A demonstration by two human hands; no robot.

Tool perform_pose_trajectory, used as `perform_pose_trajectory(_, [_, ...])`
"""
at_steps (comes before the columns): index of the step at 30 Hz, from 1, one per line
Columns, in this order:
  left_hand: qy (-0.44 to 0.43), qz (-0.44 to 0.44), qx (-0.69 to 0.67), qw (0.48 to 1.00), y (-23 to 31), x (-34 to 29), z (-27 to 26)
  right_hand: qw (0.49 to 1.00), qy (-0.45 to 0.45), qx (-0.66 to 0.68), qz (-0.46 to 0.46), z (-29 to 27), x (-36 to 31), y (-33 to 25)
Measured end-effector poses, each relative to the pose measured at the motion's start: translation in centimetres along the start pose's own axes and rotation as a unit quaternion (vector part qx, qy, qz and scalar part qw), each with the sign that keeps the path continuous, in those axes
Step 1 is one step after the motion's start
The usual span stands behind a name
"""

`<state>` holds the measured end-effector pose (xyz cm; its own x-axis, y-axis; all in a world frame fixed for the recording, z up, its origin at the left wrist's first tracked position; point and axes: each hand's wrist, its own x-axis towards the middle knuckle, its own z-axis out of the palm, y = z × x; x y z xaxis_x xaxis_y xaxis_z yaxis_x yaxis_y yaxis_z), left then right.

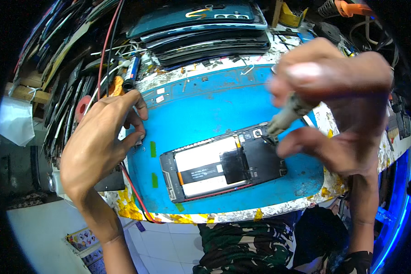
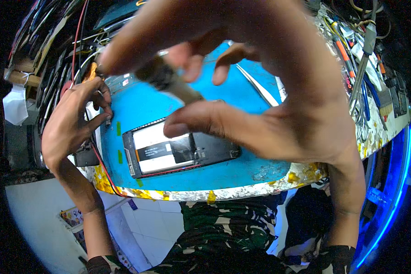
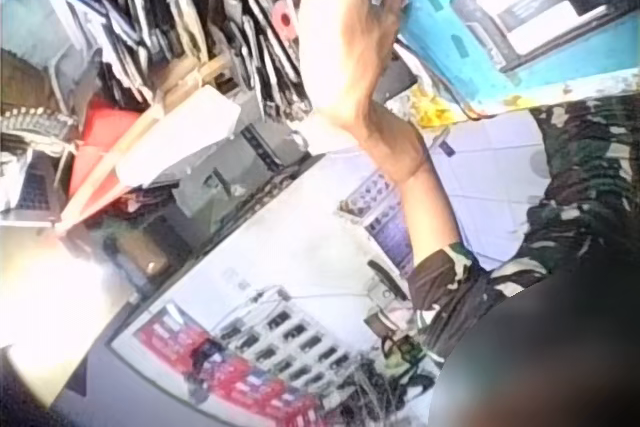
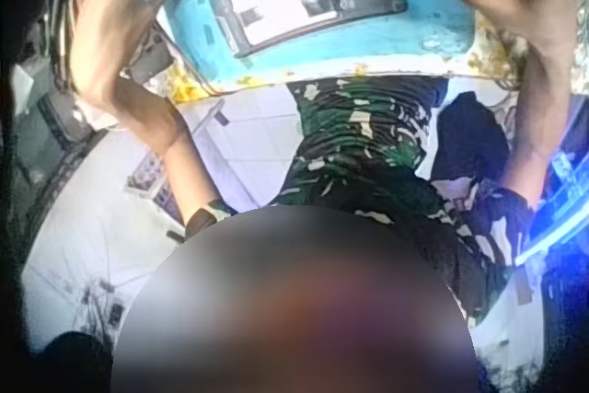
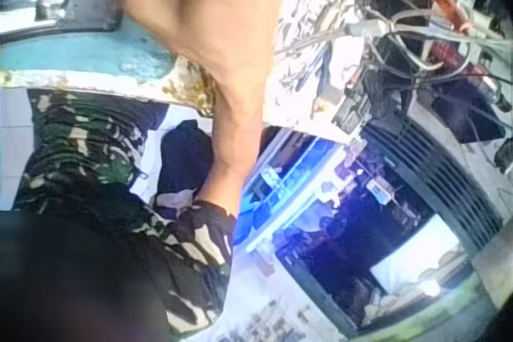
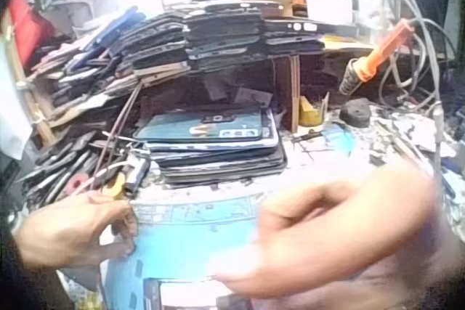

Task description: The person disassembles a smartphone by removing screws and prying open the back cover. They remove the battery and other internal components, then place a new battery into the phone and begin reassembly.

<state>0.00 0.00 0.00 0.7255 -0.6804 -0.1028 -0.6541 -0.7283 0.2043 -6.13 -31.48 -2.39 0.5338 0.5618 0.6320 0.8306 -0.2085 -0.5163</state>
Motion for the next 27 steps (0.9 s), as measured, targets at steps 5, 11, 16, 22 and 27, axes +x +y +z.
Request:
perform_pose_trajectory(5, [0.019,-0.014,-0.027,0.999,-0.1,-0.1,0.2,0.998,0.053,0.038,0.026,1.3,-0.3,-0.1])
perform_pose_trajectory(11, [0.017,-0.013,-0.013,1.0,0.2,-0.1,-0.3,0.991,0.128,0.012,-0.046,2.5,0.3,0.3])
perform_pose_trajectory(16, [0.076,0.06,-0.181,0.979,2.2,1.8,0.1,0.983,0.157,0.05,0.08,2.4,-0.4,-0.3])
perform_pose_trajectory(22, [0.017,0.09,-0.53,0.843,8.0,2.5,4.8,0.981,0.176,-0.005,-0.076,2.4,0.2,2.3])
perform_pose_trajectory(27, [0.079,0.118,-0.544,0.827,9.3,3.5,7.1,0.983,0.164,-0.067,-0.037,2.0,-0.1,0.0])
